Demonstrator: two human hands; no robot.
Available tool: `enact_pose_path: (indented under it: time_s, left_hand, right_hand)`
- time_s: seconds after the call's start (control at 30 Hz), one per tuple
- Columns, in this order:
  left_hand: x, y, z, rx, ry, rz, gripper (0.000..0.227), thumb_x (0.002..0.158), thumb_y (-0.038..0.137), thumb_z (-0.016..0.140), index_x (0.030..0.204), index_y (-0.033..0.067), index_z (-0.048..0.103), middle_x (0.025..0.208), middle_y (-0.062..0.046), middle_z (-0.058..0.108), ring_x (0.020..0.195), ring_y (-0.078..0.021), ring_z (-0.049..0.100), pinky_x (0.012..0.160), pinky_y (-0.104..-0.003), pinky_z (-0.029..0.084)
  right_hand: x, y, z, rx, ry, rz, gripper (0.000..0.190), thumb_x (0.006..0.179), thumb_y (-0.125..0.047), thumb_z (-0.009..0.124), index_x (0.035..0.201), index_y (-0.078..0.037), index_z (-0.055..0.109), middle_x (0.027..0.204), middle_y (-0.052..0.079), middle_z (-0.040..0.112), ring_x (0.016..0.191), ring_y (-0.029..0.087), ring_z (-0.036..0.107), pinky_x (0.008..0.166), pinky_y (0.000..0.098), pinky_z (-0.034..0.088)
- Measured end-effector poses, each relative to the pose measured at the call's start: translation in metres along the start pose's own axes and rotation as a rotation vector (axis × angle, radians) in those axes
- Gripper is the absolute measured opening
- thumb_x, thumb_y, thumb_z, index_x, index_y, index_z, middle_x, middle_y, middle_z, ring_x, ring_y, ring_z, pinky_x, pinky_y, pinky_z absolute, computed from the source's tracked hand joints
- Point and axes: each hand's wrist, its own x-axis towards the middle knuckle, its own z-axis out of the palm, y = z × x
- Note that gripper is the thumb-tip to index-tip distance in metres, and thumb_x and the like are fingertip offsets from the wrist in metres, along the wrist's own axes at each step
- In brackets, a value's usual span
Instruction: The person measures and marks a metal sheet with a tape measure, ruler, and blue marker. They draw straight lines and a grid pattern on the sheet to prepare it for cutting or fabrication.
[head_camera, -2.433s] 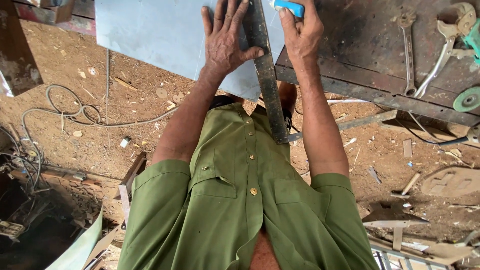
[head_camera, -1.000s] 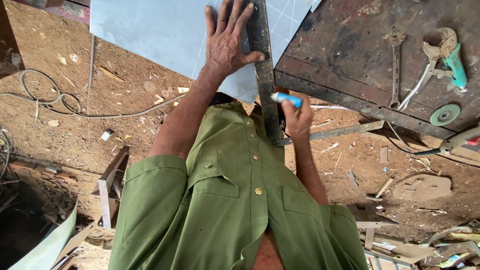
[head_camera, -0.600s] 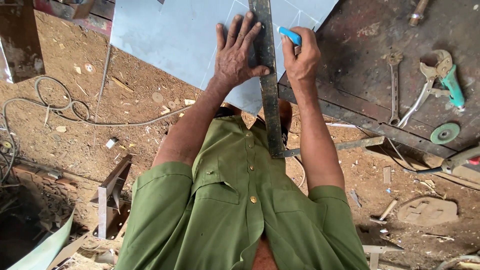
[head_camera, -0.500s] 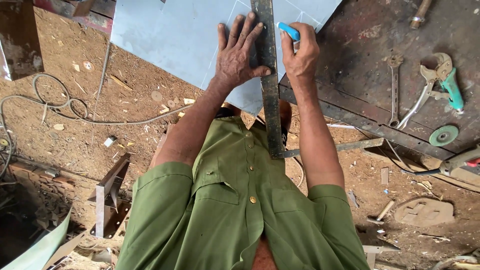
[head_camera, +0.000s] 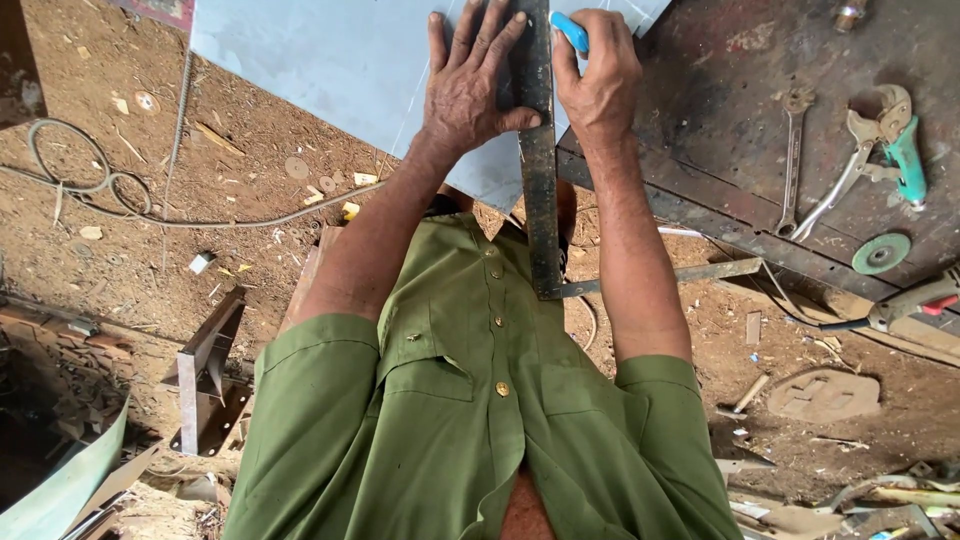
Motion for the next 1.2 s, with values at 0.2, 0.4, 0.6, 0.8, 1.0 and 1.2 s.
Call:
enact_pose_path:
  time_s: [0.2,0.4,0.6,0.8,1.0,1.2]
  left_hand:
    - [0.001,0.000,-0.001,-0.005,-0.020,-0.016,0.126,0.081,0.110,0.038,0.168,0.0189,0.032,0.172,-0.013,0.024,0.159,-0.0402,0.015,0.125,-0.071,0.001]
    - [0.002,0.001,-0.001,-0.009,0.007,-0.009,0.126,0.081,0.110,0.032,0.167,0.0180,0.034,0.171,-0.014,0.027,0.158,-0.0402,0.017,0.123,-0.071,0.001]
    - [0.002,0.002,-0.011,-0.033,-0.055,-0.013,0.125,0.085,0.109,0.040,0.169,0.0165,0.032,0.171,-0.015,0.024,0.157,-0.0410,0.014,0.122,-0.071,0.001]
    - [0.003,0.004,-0.013,-0.037,-0.082,-0.008,0.122,0.091,0.103,0.063,0.170,0.0158,0.030,0.172,-0.015,0.018,0.157,-0.0409,0.010,0.123,-0.074,0.002]
    - [-0.019,-0.005,-0.022,-0.176,-0.034,0.001,0.107,0.097,0.093,0.046,0.170,0.0185,0.025,0.175,-0.012,0.017,0.162,-0.0372,0.013,0.127,-0.068,0.009]
    - [-0.148,-0.011,-0.064,-0.746,0.224,-0.253,0.026,0.106,0.028,0.073,0.123,0.0095,0.069,0.108,-0.012,0.075,0.098,-0.0317,0.070,0.083,-0.043,0.057]
  right_hand:
    - [-0.006,0.009,0.009,-0.127,-0.058,-0.003,0.017,0.108,-0.026,0.066,0.108,-0.011,0.059,0.096,0.008,0.058,0.080,0.032,0.056,0.068,0.0483,0.050]
    - [-0.050,-0.001,-0.003,-0.225,-0.138,0.014,0.018,0.110,-0.026,0.061,0.103,-0.009,0.062,0.087,0.004,0.059,0.072,0.019,0.056,0.067,0.0343,0.051]
    - [-0.156,-0.036,-0.050,-0.151,-0.206,0.165,0.017,0.105,-0.019,0.067,0.097,-0.005,0.061,0.084,0.007,0.061,0.069,0.017,0.054,0.063,0.0322,0.050]
    - [-0.241,-0.067,-0.075,0.412,-0.306,0.873,0.033,0.093,-0.036,0.067,0.105,-0.005,0.064,0.115,0.011,0.058,0.102,0.023,0.057,0.084,0.0355,0.054]
    - [-0.273,-0.082,-0.039,0.614,-0.168,1.153,0.022,0.085,-0.029,0.077,0.096,-0.011,0.071,0.081,0.001,0.067,0.074,0.015,0.062,0.061,0.0285,0.052]
    - [-0.242,-0.110,-0.114,0.444,0.126,0.878,0.011,0.088,-0.015,0.078,0.089,-0.010,0.068,0.070,0.004,0.065,0.063,0.014,0.062,0.057,0.0286,0.053]
